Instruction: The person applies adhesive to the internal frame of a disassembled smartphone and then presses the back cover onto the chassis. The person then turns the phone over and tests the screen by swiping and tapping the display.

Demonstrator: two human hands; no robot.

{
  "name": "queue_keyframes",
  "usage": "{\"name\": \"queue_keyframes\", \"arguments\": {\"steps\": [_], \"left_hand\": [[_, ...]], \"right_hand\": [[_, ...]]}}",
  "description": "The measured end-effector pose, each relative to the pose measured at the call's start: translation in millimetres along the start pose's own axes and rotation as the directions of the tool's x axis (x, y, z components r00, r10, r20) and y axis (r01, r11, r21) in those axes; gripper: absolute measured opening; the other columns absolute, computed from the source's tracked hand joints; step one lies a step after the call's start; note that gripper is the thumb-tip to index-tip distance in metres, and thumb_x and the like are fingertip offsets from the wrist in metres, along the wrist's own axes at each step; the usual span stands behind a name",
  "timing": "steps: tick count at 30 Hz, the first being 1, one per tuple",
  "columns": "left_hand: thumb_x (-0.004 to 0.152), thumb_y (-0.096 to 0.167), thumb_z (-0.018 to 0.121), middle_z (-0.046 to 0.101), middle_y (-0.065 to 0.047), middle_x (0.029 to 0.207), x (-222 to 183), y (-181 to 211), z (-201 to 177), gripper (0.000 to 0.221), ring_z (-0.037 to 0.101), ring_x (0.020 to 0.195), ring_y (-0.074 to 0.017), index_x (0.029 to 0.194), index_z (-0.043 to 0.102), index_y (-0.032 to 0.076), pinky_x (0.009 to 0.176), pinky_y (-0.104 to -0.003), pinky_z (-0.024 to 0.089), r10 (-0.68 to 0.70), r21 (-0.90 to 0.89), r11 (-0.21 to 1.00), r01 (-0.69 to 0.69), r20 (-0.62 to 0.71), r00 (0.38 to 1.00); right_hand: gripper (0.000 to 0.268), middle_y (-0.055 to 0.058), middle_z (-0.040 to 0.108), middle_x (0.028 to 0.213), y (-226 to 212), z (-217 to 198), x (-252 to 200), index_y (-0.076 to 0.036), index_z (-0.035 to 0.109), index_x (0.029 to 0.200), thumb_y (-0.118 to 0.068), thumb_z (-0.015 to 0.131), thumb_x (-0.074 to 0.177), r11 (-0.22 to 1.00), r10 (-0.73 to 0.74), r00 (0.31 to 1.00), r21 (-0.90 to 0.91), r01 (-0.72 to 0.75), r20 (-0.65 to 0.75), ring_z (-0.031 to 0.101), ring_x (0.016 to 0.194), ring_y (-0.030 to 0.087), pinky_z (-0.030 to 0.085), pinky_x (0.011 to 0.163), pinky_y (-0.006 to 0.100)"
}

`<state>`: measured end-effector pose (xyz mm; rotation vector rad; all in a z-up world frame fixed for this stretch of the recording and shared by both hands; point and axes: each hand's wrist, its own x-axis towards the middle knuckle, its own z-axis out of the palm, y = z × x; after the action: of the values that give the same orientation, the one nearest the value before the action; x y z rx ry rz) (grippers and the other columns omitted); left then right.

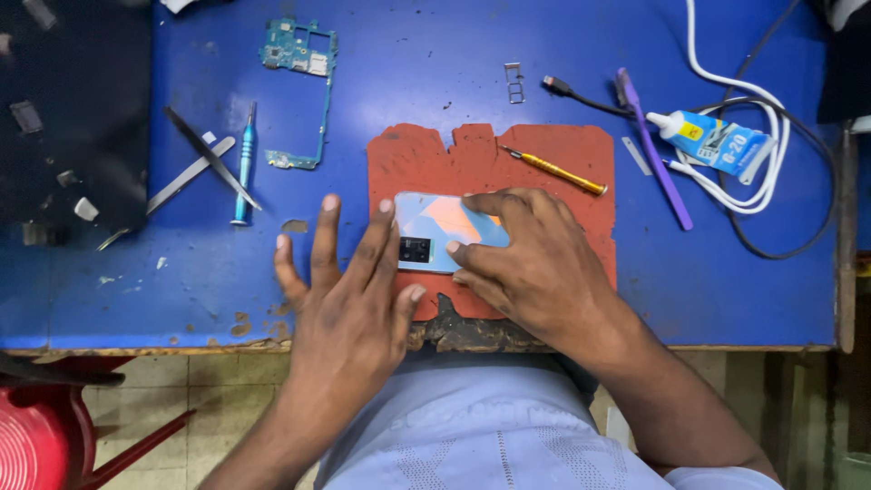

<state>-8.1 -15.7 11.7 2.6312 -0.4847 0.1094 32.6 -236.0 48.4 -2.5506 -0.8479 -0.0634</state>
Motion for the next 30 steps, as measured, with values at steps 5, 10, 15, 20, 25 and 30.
{"name": "queue_keyframes", "arguments": {"steps": [5, 10, 15, 20, 25, 30], "left_hand": [[0.101, 0.035, 0.060, 0.040, -0.009, 0.161, 19.7, -6.2, 4.7, 0.058, 0.017, 0.156, -0.0386, 0.146, 0.053, -0.001, 0.118, -0.070, 0.006, 0.008, 0.019, 1.000, -0.008, -0.021, 1.000], [0.098, 0.034, 0.061, 0.042, -0.009, 0.161, 12.1, -3.2, 1.3, 0.061, 0.020, 0.155, -0.0393, 0.146, 0.055, -0.002, 0.118, -0.069, 0.006, 0.005, 0.020, 1.000, -0.004, -0.032, 0.999], [0.098, 0.034, 0.061, 0.044, -0.007, 0.160, -5.0, 1.5, -6.1, 0.059, 0.024, 0.154, -0.0406, 0.145, 0.059, -0.002, 0.118, -0.068, 0.004, 0.031, 0.111, 0.993, -0.030, -0.009, 0.999], [0.099, 0.039, 0.062, 0.043, -0.008, 0.161, 10.5, -4.7, 2.8, 0.059, 0.022, 0.155, -0.0376, 0.141, 0.061, -0.003, 0.119, -0.068, 0.005, 0.040, 0.090, 0.995, -0.037, -0.025, 0.999], [0.099, 0.040, 0.061, 0.043, -0.008, 0.162, 14.3, -2.7, 6.2, 0.062, 0.021, 0.156, -0.0363, 0.143, 0.060, -0.004, 0.120, -0.067, 0.005, 0.040, 0.116, 0.993, -0.036, -0.029, 0.999], [0.101, 0.035, 0.058, 0.041, -0.008, 0.162, -8.4, 0.8, 3.4, 0.057, 0.022, 0.155, -0.0359, 0.145, 0.057, -0.001, 0.119, -0.067, 0.005, 0.013, 0.148, 0.989, -0.013, -0.001, 1.000]], "right_hand": [[0.029, 0.014, 0.062, 0.132, -2.8, -0.2, 0.3, -0.016, 0.078, 0.106, -0.027, 0.083, 0.079, 1.000, 0.006, 1.000, -0.023, -0.006, 0.013, 0.057, 0.117, 0.035, 0.048, 0.096, 0.048], [0.028, 0.014, 0.062, 0.132, -4.7, -2.0, 0.4, -0.016, 0.079, 0.105, -0.027, 0.082, 0.079, 0.999, 0.024, 0.999, -0.023, -0.023, 0.028, 0.056, 0.117, 0.035, 0.047, 0.097, 0.049], [0.025, 0.015, 0.062, 0.133, -2.5, -1.4, -0.1, -0.017, 0.079, 0.105, -0.026, 0.082, 0.081, 0.999, 0.036, 0.999, -0.012, -0.036, 0.036, 0.056, 0.117, 0.034, 0.047, 0.096, 0.048], [0.027, 0.015, 0.062, 0.132, -2.4, -0.7, -0.1, -0.017, 0.078, 0.105, -0.027, 0.081, 0.080, 1.000, 0.027, 0.999, -0.006, -0.026, 0.027, 0.056, 0.117, 0.035, 0.047, 0.096, 0.049], [0.027, 0.015, 0.062, 0.133, -3.6, -1.5, -1.8, -0.016, 0.078, 0.105, -0.028, 0.082, 0.081, 0.999, 0.037, 0.999, -0.016, -0.036, 0.021, 0.056, 0.117, 0.035, 0.047, 0.096, 0.049], [0.026, 0.014, 0.063, 0.132, -1.5, -2.0, 0.0, -0.016, 0.079, 0.104, -0.028, 0.082, 0.080, 1.000, 0.025, 0.999, -0.006, -0.025, 0.034, 0.057, 0.116, 0.034, 0.047, 0.096, 0.048]]}}
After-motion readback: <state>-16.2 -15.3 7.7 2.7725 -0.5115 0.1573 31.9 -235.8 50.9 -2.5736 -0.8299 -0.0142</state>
